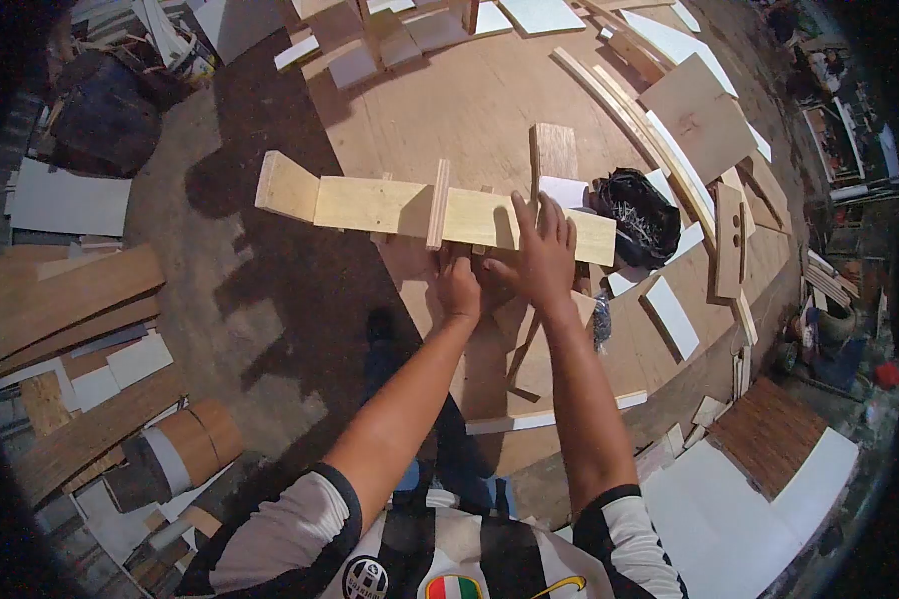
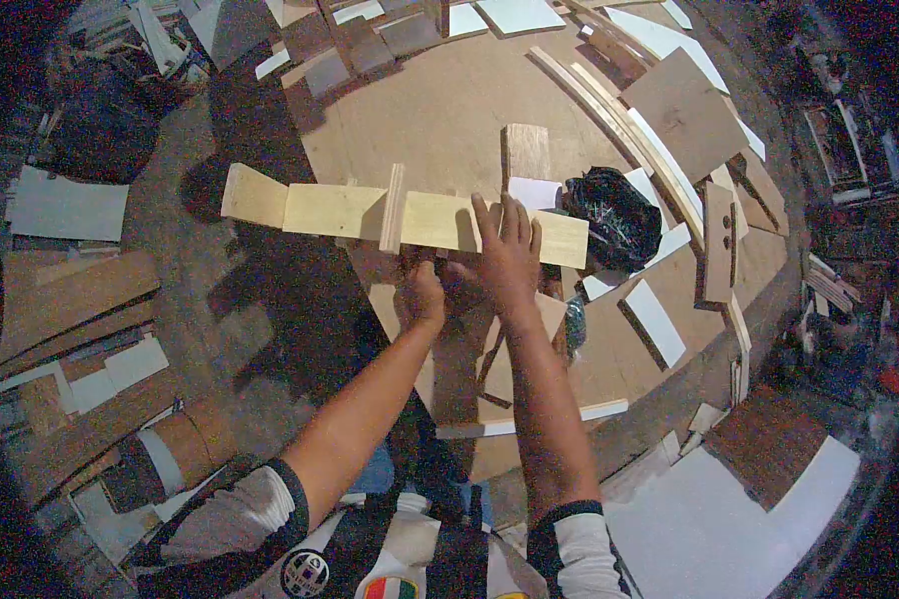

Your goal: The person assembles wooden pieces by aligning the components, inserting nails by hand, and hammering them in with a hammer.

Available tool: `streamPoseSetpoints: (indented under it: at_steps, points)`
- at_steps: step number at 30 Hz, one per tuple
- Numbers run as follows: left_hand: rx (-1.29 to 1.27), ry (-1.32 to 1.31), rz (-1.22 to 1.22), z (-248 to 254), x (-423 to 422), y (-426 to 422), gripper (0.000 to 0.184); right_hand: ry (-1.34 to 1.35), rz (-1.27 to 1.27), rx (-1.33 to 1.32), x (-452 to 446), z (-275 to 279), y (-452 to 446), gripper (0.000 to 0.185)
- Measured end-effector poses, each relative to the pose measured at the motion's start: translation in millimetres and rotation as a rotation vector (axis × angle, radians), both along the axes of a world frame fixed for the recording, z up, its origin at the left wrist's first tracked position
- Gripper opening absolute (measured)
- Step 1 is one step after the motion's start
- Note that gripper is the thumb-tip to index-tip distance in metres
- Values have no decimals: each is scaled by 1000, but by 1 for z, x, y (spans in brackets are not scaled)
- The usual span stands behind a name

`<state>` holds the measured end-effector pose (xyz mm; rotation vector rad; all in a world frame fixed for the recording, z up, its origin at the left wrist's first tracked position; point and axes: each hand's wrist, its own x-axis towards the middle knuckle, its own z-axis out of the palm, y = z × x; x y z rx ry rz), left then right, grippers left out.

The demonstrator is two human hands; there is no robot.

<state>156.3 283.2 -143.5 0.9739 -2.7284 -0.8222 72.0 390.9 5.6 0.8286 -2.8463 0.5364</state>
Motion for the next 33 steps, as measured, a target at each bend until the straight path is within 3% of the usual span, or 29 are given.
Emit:
streamPoseSetpoints:
  at_steps: [1, 2, 4, 5, 7, 9, 10, 12, 18, 24, 28, 30, 31, 33]
  points:
    - [-57, 33, 11, 0, -1, -2, 22, -2, 0, 0, 11, -3, 2, 91]
    - [331, -13, 133, -1, -3, -6, 20, 1, -54, -101, 23, -10, 5, 86]
    - [718, -62, 255, 16, -2, -6, 20, 3, -109, -203, 52, -34, 14, 81]
    - [417, -15, 105, 26, -1, -1, 20, 21, -159, -139, 67, -52, 20, 76]
    - [109, 28, -43, 57, 4, 1, 21, 36, -209, -80, 96, -73, 27, 71]
    - [201, -97, -82, 93, 9, -4, 42, -50, -272, 159, 117, -78, 30, 61]
    - [197, -98, -88, 89, 15, -5, 42, -52, -278, 155, 121, -77, 34, 61]
    - [-39, -46, -252, 73, 32, -6, 47, -18, -214, 213, 126, -74, 40, 57]
    - [-376, -57, -394, 62, 59, -3, 52, -12, -215, 177, 129, -79, 45, 58]
    - [-296, -97, -401, 64, 70, -2, 59, -22, -227, 163, 131, -74, 49, 60]
    - [-384, 6, -397, 54, 98, -21, 60, -73, -214, 83, 124, -59, 48, 62]
    - [139, 24, -167, 59, 112, -46, 63, -64, -255, -37, 121, -50, 39, 64]
    - [136, 27, -172, 68, 107, -58, 63, -60, -260, -40, 118, -49, 31, 64]
    - [597, 399, 211, 86, 98, -83, 66, -267, -323, -351, 112, -49, 8, 69]
